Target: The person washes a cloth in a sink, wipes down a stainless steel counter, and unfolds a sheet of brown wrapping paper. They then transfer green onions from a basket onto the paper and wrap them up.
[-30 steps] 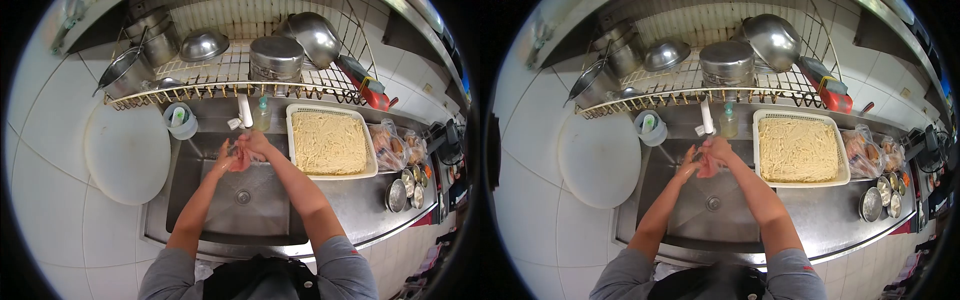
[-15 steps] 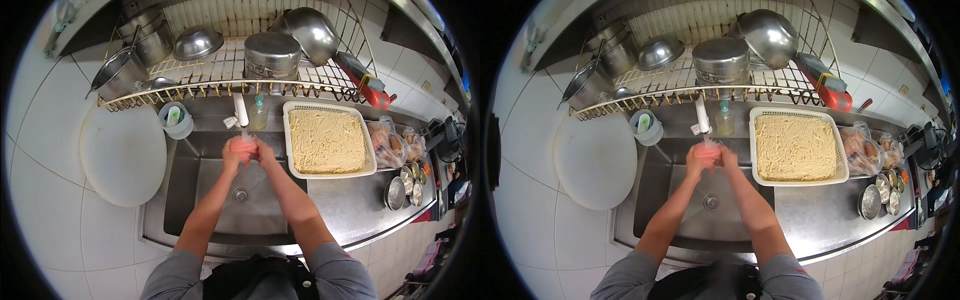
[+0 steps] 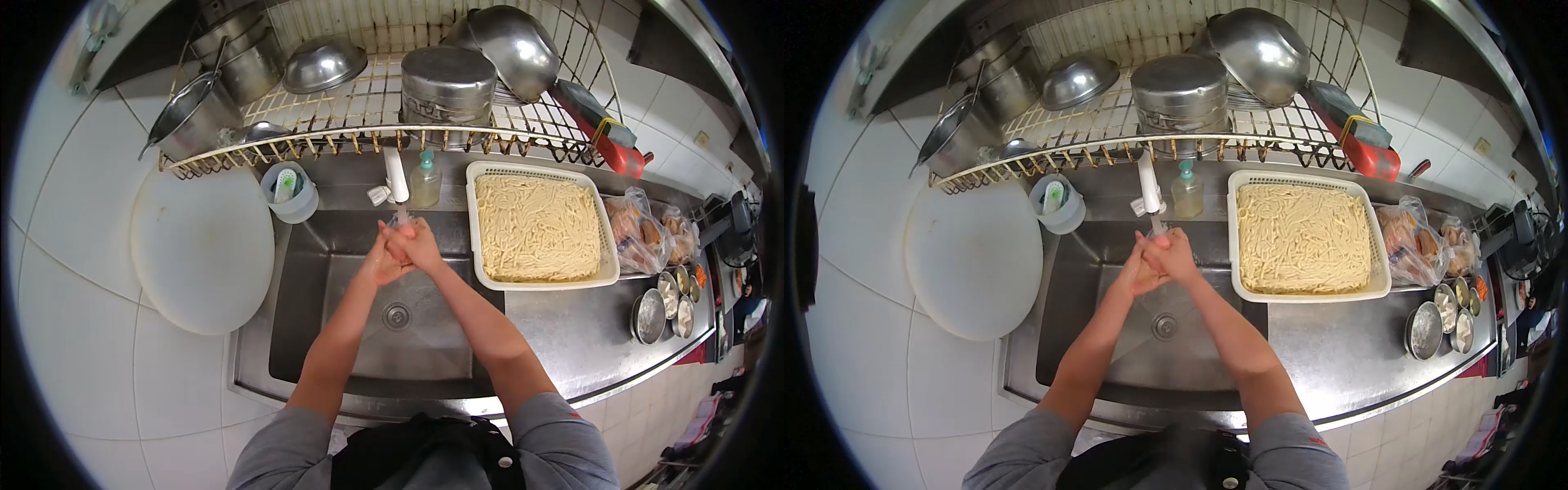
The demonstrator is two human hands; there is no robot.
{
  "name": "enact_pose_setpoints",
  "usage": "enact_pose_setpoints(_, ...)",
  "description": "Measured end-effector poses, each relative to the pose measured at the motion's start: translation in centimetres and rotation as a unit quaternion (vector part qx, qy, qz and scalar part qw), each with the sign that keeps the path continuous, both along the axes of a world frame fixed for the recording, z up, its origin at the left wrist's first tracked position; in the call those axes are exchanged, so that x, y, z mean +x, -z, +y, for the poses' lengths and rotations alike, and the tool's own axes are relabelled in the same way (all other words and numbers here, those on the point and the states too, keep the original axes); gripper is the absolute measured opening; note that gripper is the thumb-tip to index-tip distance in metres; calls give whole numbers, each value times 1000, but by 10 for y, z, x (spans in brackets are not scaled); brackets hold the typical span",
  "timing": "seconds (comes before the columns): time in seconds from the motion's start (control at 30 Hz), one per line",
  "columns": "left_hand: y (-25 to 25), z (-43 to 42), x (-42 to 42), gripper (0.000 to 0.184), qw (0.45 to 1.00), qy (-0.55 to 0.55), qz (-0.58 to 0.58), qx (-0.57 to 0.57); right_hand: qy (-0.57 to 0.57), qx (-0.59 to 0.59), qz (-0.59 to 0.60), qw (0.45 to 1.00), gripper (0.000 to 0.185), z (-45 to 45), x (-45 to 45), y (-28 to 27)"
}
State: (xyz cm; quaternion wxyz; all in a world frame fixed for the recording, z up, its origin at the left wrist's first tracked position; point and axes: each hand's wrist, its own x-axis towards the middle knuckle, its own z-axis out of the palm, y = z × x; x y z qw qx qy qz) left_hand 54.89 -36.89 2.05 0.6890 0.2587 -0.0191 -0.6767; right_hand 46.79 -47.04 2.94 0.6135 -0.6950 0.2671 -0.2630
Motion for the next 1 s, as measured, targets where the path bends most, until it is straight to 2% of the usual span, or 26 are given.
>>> enact_pose_setpoints(0.03,2,-6,3,57,999,-37,-5,-8,24,-171,-21,985,40,7,-1,1)
enact_pose_setpoints(0.07,15,-13,13,57,999,-37,-4,-8,48,-335,-41,940,35,11,-3,0)
enact_pose_setpoints(0.1,36,-23,27,51,985,40,54,-159,41,-330,-44,942,28,12,-5,-4)
enact_pose_setpoints(0.13,43,-28,27,48,966,75,85,-234,41,-330,-43,942,28,15,-6,-7)
enact_pose_setpoints(0.17,49,-33,28,45,939,115,113,-304,67,-219,-90,969,26,19,-5,-9)
enact_pose_setpoints(0.2,49,-44,17,40,983,-111,-5,-147,92,-105,-136,981,23,21,-2,-7)
enact_pose_setpoints(0.23,49,-52,9,36,937,-327,-122,24,92,-105,-136,981,23,21,2,-5)
enact_pose_setpoints(0.3,27,-56,-3,35,925,-353,-140,7,186,113,-214,952,16,18,12,6)
enact_pose_setpoints(0.33,13,-55,-8,33,913,-377,-158,-9,187,114,-213,952,16,19,15,8)
enact_pose_setpoints(0.37,8,-56,-9,33,913,-376,-157,-10,202,214,-235,926,14,20,17,5)
enact_pose_setpoints(0.4,3,-57,-9,34,912,-394,-113,-15,214,312,-254,890,12,19,19,2)
enact_pose_setpoints(0.43,0,-57,-10,35,909,-411,-68,-18,215,312,-254,890,12,18,18,1)
enact_pose_setpoints(0.57,-11,-44,-8,39,928,-357,-108,5,213,360,-185,889,8,11,22,5)
enact_pose_setpoints(0.63,-12,-46,-4,46,914,-352,-201,28,210,366,-173,890,8,5,26,15)
enact_pose_setpoints(0.67,-14,-47,-4,46,913,-353,-200,31,189,405,-149,882,9,3,25,17)
enact_pose_setpoints(0.73,-17,-47,-5,45,905,-311,-282,74,168,444,-121,872,10,-3,24,19)
enact_pose_setpoints(0.77,-17,-44,-6,45,905,-312,-280,77,91,501,-98,855,13,-9,24,27)
enact_pose_setpoints(0.8,-17,-41,-5,43,896,-246,-362,79,13,552,-75,830,18,-16,24,36)
enact_pose_setpoints(0.83,-17,-37,-4,41,877,-177,-439,80,14,554,-72,829,18,-21,22,46)
enact_pose_setpoints(0.87,-13,-35,0,41,878,-178,-437,82,-32,570,-19,821,23,-25,18,49)
enact_pose_setpoints(0.9,-9,-34,5,35,896,-125,-423,58,-78,583,35,808,27,-27,16,52)
enact_pose_setpoints(0.93,-6,-36,8,30,910,-73,-408,31,-78,582,37,809,27,-28,13,54)
enact_pose_setpoints(0.97,-3,-37,8,30,910,-73,-407,30,-72,563,3,823,31,-21,3,38)
enact_pose_setpoints(1.0,0,-36,6,31,912,-168,-366,73,-66,543,-32,837,36,-16,-4,25)
